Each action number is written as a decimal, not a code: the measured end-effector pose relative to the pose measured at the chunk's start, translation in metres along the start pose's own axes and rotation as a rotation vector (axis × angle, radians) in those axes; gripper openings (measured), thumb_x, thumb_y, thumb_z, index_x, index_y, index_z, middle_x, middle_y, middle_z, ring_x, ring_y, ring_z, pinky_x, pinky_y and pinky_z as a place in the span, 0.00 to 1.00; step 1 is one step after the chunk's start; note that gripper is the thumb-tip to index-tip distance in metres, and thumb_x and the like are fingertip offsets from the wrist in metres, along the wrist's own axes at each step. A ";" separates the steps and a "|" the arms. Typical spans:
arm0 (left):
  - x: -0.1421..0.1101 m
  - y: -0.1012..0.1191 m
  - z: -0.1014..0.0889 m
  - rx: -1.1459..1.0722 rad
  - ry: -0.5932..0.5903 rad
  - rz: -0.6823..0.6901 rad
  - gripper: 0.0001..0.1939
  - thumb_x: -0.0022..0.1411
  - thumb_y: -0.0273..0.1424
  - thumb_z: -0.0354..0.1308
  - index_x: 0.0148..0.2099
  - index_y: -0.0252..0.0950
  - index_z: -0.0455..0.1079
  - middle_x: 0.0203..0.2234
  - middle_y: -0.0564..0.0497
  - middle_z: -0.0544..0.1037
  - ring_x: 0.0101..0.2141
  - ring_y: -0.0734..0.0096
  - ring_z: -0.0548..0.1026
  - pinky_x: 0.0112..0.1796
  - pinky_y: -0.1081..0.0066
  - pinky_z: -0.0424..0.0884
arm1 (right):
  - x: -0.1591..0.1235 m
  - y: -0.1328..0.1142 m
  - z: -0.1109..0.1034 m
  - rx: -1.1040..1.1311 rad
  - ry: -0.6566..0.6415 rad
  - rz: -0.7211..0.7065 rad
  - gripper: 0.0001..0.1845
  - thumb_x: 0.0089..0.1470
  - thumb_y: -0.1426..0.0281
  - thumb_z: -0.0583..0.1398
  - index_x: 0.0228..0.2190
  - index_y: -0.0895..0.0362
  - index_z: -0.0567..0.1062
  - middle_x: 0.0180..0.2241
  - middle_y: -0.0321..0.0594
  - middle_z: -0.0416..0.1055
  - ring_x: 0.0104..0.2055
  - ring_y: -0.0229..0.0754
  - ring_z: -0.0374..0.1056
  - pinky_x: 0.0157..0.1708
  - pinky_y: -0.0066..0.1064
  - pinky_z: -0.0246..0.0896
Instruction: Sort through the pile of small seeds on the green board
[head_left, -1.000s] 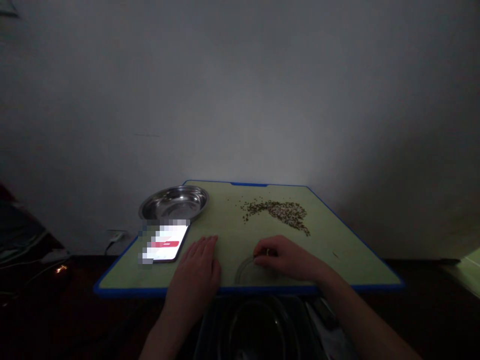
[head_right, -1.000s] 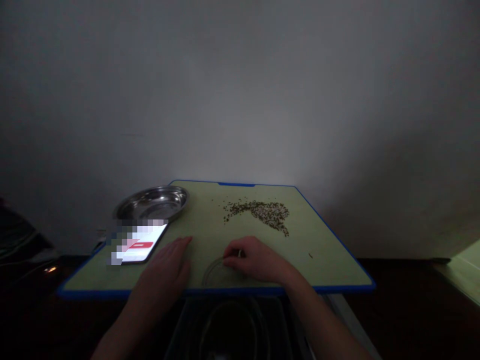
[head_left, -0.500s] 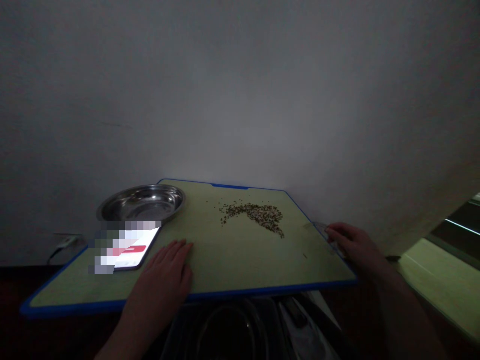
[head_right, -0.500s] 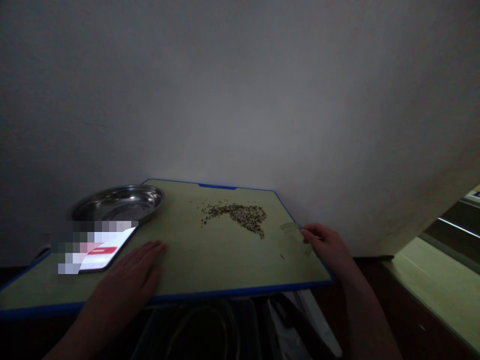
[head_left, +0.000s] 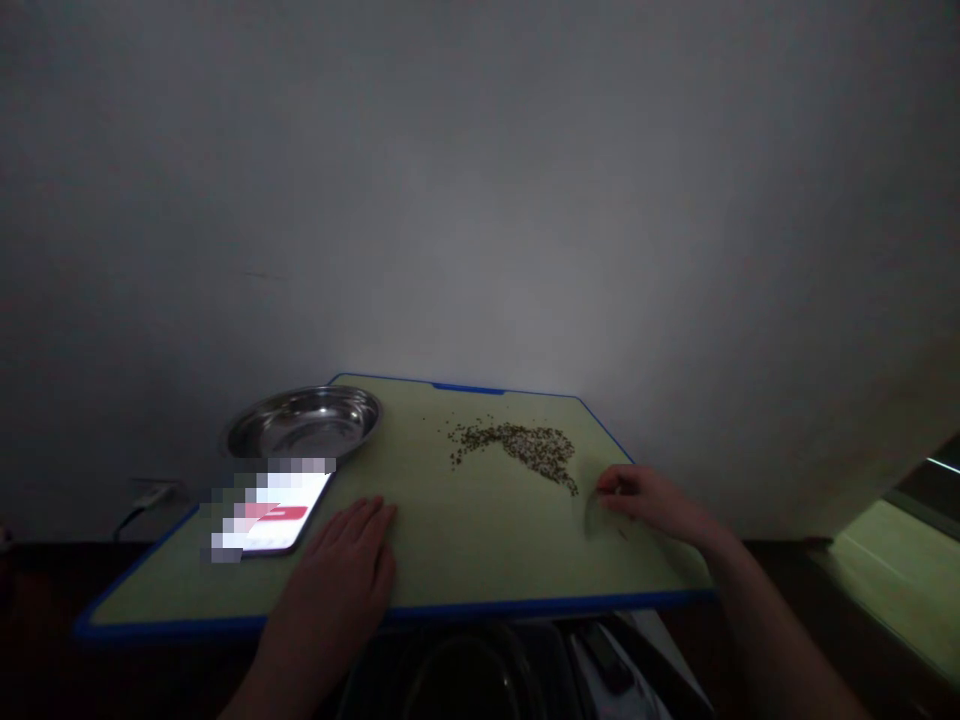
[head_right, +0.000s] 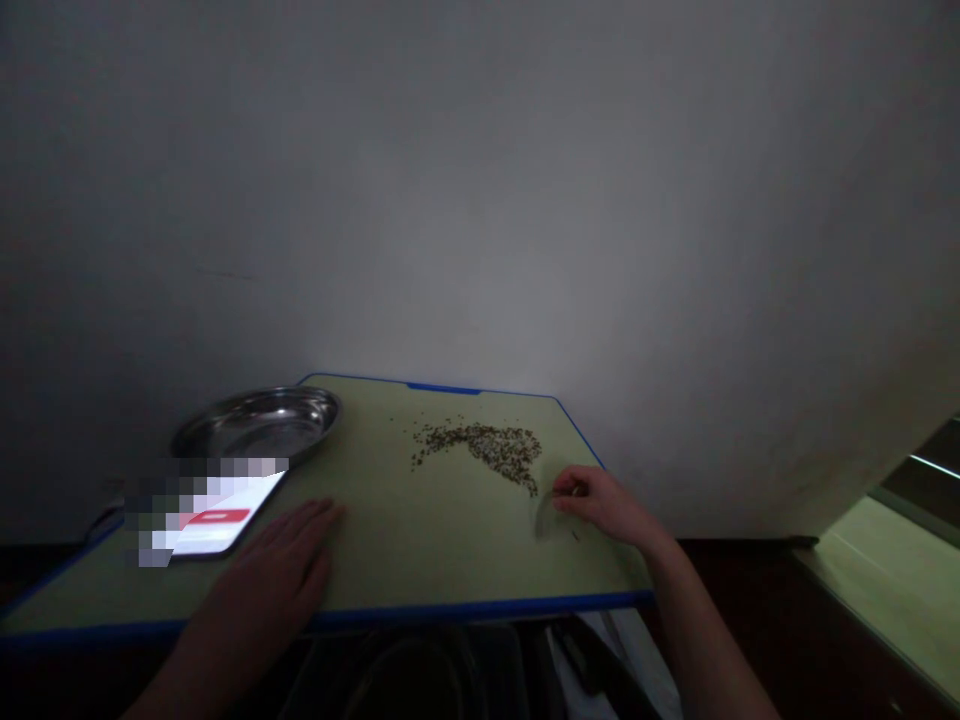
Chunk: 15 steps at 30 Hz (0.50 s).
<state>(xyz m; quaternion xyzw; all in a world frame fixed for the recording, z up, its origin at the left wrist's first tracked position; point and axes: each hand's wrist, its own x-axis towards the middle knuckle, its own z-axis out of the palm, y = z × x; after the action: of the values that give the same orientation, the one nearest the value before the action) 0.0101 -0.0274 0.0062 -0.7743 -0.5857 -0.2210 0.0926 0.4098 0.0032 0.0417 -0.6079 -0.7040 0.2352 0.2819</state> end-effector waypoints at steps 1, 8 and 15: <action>0.000 -0.001 0.001 0.001 0.005 0.007 0.23 0.59 0.31 0.43 0.53 0.35 0.70 0.52 0.44 0.75 0.53 0.58 0.71 0.54 0.55 0.67 | 0.009 -0.001 0.005 -0.017 0.006 -0.012 0.11 0.44 0.64 0.61 0.28 0.60 0.75 0.26 0.37 0.71 0.28 0.39 0.64 0.29 0.30 0.59; -0.001 -0.004 0.006 -0.005 0.020 0.018 0.23 0.60 0.31 0.42 0.53 0.34 0.70 0.52 0.42 0.75 0.53 0.56 0.72 0.53 0.53 0.69 | 0.073 -0.015 0.039 -0.065 0.113 -0.022 0.12 0.44 0.64 0.62 0.29 0.61 0.76 0.26 0.39 0.73 0.29 0.39 0.65 0.30 0.30 0.59; -0.002 -0.008 0.008 0.000 0.002 0.045 0.24 0.60 0.31 0.43 0.54 0.34 0.70 0.52 0.41 0.74 0.53 0.54 0.72 0.52 0.51 0.69 | 0.121 -0.039 0.059 -0.074 0.187 -0.052 0.09 0.44 0.67 0.63 0.27 0.61 0.75 0.25 0.39 0.73 0.27 0.37 0.65 0.27 0.27 0.57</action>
<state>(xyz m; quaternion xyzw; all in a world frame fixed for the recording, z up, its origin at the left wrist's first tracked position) 0.0041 -0.0238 -0.0027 -0.7870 -0.5682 -0.2195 0.0982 0.3290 0.1180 0.0384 -0.6188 -0.6984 0.1437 0.3296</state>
